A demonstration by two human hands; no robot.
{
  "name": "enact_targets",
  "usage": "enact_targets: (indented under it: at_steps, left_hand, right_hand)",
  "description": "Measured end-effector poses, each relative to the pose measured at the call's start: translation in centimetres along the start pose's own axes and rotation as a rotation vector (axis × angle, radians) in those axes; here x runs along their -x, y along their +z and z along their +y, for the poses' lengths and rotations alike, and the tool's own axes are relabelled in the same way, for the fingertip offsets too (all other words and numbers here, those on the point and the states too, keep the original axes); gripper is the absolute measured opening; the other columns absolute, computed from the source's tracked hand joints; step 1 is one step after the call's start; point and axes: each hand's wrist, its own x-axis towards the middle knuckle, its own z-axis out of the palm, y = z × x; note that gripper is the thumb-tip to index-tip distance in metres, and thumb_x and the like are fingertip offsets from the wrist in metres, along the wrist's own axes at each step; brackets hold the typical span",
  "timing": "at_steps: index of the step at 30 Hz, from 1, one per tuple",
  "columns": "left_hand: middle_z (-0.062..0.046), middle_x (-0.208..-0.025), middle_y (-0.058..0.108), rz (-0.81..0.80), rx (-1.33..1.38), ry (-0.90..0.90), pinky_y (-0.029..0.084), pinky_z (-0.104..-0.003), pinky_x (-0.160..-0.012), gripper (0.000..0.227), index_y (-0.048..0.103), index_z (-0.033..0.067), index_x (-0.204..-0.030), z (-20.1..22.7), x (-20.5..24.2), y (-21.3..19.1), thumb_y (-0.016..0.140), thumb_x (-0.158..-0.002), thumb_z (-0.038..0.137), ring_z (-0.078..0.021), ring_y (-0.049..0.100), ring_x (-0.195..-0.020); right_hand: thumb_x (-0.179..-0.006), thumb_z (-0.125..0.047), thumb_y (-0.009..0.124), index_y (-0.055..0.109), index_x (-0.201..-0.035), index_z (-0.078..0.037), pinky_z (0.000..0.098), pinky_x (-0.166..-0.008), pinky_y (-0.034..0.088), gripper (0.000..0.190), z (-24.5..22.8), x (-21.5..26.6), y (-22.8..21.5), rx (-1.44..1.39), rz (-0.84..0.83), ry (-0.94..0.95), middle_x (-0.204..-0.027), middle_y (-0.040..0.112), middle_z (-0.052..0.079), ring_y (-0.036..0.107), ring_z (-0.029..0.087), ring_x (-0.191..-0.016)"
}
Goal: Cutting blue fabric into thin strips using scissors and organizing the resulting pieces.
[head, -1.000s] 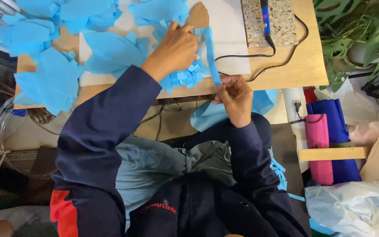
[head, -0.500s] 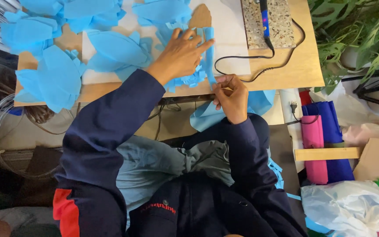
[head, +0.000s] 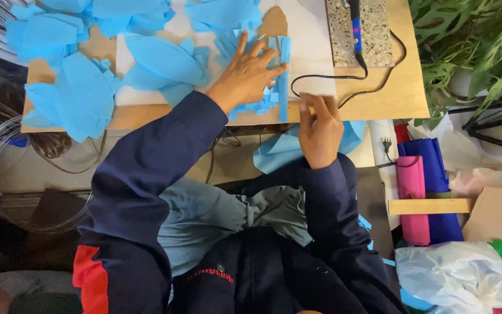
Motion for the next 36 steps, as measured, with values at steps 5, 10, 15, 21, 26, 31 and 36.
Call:
enact_targets:
  at_steps: [5, 10, 15, 21, 26, 31, 36]
  left_hand:
    - [-0.012, -0.119, 0.044, 0.032, -0.031, 0.007, 0.01, -0.067, -0.097, 0.055, 0.047, 0.0228, -0.127, -0.2, 0.0, 0.7, 0.061, -0.075, 0.011, -0.0402, 0.028, -0.121]
    - [-0.012, -0.117, 0.046, 0.1, -0.056, 0.014, 0.013, -0.069, -0.095, 0.05, 0.051, 0.0232, -0.124, -0.3, 0.1, 1.0, 0.063, -0.075, 0.019, -0.0401, 0.03, -0.12]
    - [-0.011, -0.121, 0.043, -0.032, -0.002, -0.038, 0.003, -0.068, -0.098, 0.043, 0.047, 0.0263, -0.127, -0.2, -0.4, 0.7, 0.046, -0.083, 0.024, -0.0401, 0.028, -0.122]
    - [-0.012, -0.114, 0.049, 0.169, -0.024, 0.023, 0.007, -0.07, -0.096, 0.037, 0.056, 0.0225, -0.121, -0.5, 0.0, 2.0, 0.044, -0.087, 0.034, -0.0402, 0.034, -0.118]
    - [-0.012, -0.118, 0.048, 0.179, -0.022, 0.015, 0.007, -0.069, -0.097, 0.047, 0.052, 0.0204, -0.125, -0.1, 0.5, 1.4, 0.043, -0.088, 0.049, -0.0385, 0.033, -0.118]
    - [-0.012, -0.121, 0.046, 0.159, -0.029, -0.01, 0.006, -0.069, -0.097, 0.051, 0.047, 0.0209, -0.129, 0.2, 0.8, 1.7, 0.043, -0.088, 0.051, -0.0378, 0.032, -0.119]
    - [-0.013, -0.124, 0.045, 0.207, -0.027, 0.0, 0.002, -0.068, -0.098, 0.05, 0.048, 0.0197, -0.13, 0.3, 1.0, 1.8, 0.044, -0.09, 0.05, -0.0378, 0.036, -0.116]
  right_hand:
    - [-0.088, -0.008, 0.05, 0.056, -0.114, -0.008, 0.0371, -0.047, 0.037, 0.027, 0.5, -1.3, 2.4, 0.03, -0.131, -0.162, -0.097, 0.04, 0.011, 0.047, 0.027, -0.063]
    - [-0.078, 0.001, 0.058, 0.058, -0.081, -0.01, 0.036, -0.049, 0.035, 0.012, 0.3, -1.1, 3.4, 0.016, -0.068, -0.118, -0.091, 0.042, 0.008, 0.048, 0.024, -0.063]
    - [-0.086, 0.001, 0.055, 0.062, -0.078, -0.011, 0.0349, -0.05, 0.031, 0.016, 0.0, 0.0, 3.1, 0.06, 0.077, -0.286, -0.087, 0.044, 0.005, 0.039, 0.02, -0.061]
    - [-0.088, 0.001, 0.054, 0.06, -0.077, -0.007, 0.0336, -0.049, 0.029, 0.015, 0.1, 0.6, 3.9, 0.108, 0.121, -0.318, -0.086, 0.043, 0.006, 0.037, 0.02, -0.06]
    - [-0.087, 0.002, 0.055, 0.058, -0.077, -0.006, 0.0332, -0.051, 0.029, 0.014, -0.2, 0.7, 3.9, 0.091, 0.123, -0.324, -0.083, 0.043, 0.006, 0.036, 0.02, -0.06]
    - [-0.085, 0.005, 0.053, 0.056, -0.073, -0.003, 0.033, -0.05, 0.03, 0.014, 0.2, 1.0, 4.0, 0.116, 0.1, -0.317, -0.082, 0.044, 0.008, 0.037, 0.022, -0.06]
    - [-0.084, 0.007, 0.054, 0.065, -0.088, -0.002, 0.0357, -0.054, 0.039, 0.014, 0.4, 1.3, 2.5, -0.022, 0.036, -0.215, -0.086, 0.051, 0.012, 0.05, 0.026, -0.066]
